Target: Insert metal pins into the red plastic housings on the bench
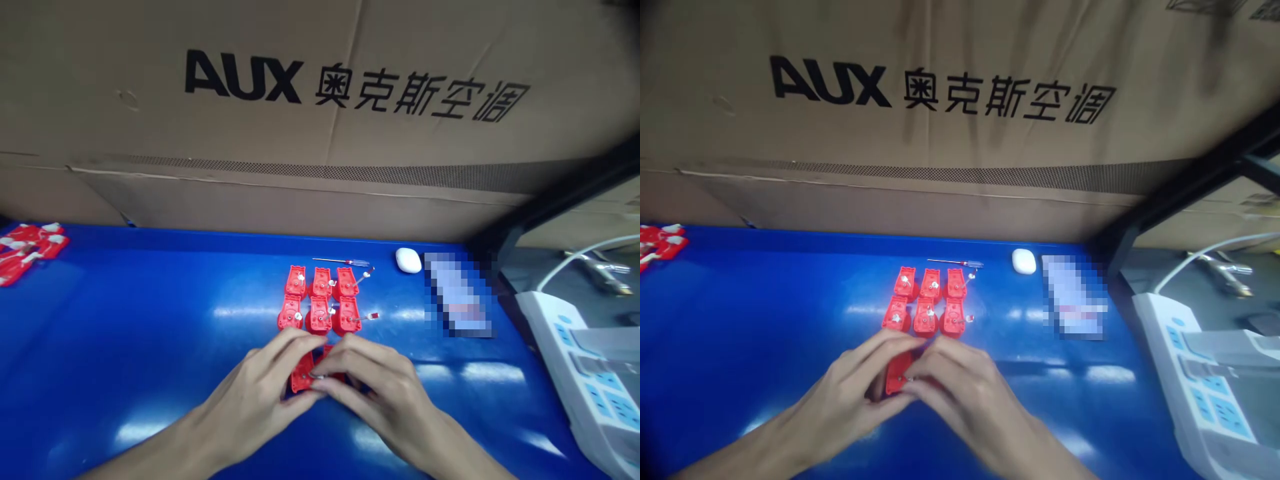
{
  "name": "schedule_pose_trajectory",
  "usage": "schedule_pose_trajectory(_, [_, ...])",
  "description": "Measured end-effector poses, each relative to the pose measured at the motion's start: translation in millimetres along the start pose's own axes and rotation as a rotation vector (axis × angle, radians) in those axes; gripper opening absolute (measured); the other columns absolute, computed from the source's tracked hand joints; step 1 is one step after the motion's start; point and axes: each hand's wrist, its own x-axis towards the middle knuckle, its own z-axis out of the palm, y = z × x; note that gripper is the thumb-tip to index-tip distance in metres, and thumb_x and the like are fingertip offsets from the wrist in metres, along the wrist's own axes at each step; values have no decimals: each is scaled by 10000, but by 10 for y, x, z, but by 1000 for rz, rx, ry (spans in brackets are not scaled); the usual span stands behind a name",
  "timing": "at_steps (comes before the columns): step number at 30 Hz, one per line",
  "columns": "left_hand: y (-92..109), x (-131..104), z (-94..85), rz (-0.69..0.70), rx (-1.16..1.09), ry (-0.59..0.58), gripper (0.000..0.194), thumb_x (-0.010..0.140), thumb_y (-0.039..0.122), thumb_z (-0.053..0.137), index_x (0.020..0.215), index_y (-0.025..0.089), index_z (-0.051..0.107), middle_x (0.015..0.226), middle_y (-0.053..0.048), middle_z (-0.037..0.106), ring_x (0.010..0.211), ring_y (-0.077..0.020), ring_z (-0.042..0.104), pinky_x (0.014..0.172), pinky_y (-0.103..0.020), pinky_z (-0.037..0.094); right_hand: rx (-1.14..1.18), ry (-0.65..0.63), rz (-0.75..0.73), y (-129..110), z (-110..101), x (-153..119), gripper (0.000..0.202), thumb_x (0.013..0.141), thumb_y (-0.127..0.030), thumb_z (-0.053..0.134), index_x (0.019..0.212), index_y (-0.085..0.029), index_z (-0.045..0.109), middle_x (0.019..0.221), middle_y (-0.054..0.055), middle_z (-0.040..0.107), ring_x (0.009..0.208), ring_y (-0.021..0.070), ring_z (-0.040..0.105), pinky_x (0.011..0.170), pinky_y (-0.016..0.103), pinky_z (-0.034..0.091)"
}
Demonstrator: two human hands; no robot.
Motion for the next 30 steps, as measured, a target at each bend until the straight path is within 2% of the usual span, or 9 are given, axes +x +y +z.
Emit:
schedule_pose_trajectory(5, [-40,-2,16,-12,-41,13,617,1015,319,817,1557,329,522,1391,-71,713,1062,-222,800,943,-335,668,12,-41,51,-12,-23,-11,119,1129,-236,635,1198,-251,731,1081,16,723,953,146,690,869,277,557])
schedule_pose_trajectory(9, [-35,-8,7,-50,-71,-6,622,1002,305,835,1546,340,536,1348,-54,728,1049,-216,799,938,-333,664,49,-110,44,-63,-73,18,208,1156,-186,544,1223,-257,727,1144,32,710,1022,154,691,903,281,564])
schedule_pose_trajectory(12, [-29,-9,-1,-64,-72,-17,651,989,292,850,1553,353,530,1358,-48,726,1059,-218,798,948,-340,663,82,-122,58,-83,-107,20,226,1155,-189,541,1242,-265,736,1158,38,710,1035,161,694,907,288,574])
schedule_pose_trajectory(16, [-37,4,-10,-51,-67,-22,643,998,287,836,1557,349,524,1391,-52,720,1094,-224,800,949,-340,665,164,-69,71,-78,-183,14,239,1111,-187,650,1283,-301,770,1143,28,746,1025,162,717,901,290,585])
schedule_pose_trajectory(19, [-42,13,-16,-14,-56,0,578,1009,276,818,1522,319,557,1400,-67,720,1111,-228,801,941,-330,669,240,12,84,-82,-317,33,226,1023,-202,795,1209,-328,826,1061,7,785,938,160,729,836,288,584])
schedule_pose_trajectory(21, [-39,19,-16,2,-38,10,566,999,284,830,1504,314,576,1402,-69,721,1118,-232,800,950,-338,669,254,76,132,-91,-433,30,151,993,-228,836,1108,-325,854,984,4,788,865,163,720,778,292,569])
schedule_pose_trajectory(24, [-33,22,-8,-3,-10,6,577,988,287,841,1501,327,580,1413,-66,714,1128,-234,795,955,-349,667,219,135,279,-93,-571,-55,40,1014,-308,817,1011,-296,855,947,21,775,844,174,711,751,298,545])
schedule_pose_trajectory(28, [-37,14,11,-14,4,-8,592,979,285,848,1508,323,584,1439,-73,694,1088,-226,800,910,-334,676,158,89,514,-37,-557,-266,173,1070,-430,733,1058,-294,839,1035,23,763,933,182,723,833,306,539])
schedule_pose_trajectory(30, [-42,13,17,-13,10,-15,596,983,293,846,1516,322,582,1439,-75,693,1088,-228,799,906,-336,675,114,25,552,4,-485,-335,213,1085,-471,701,1078,-304,832,1076,20,762,981,193,727,877,318,537])
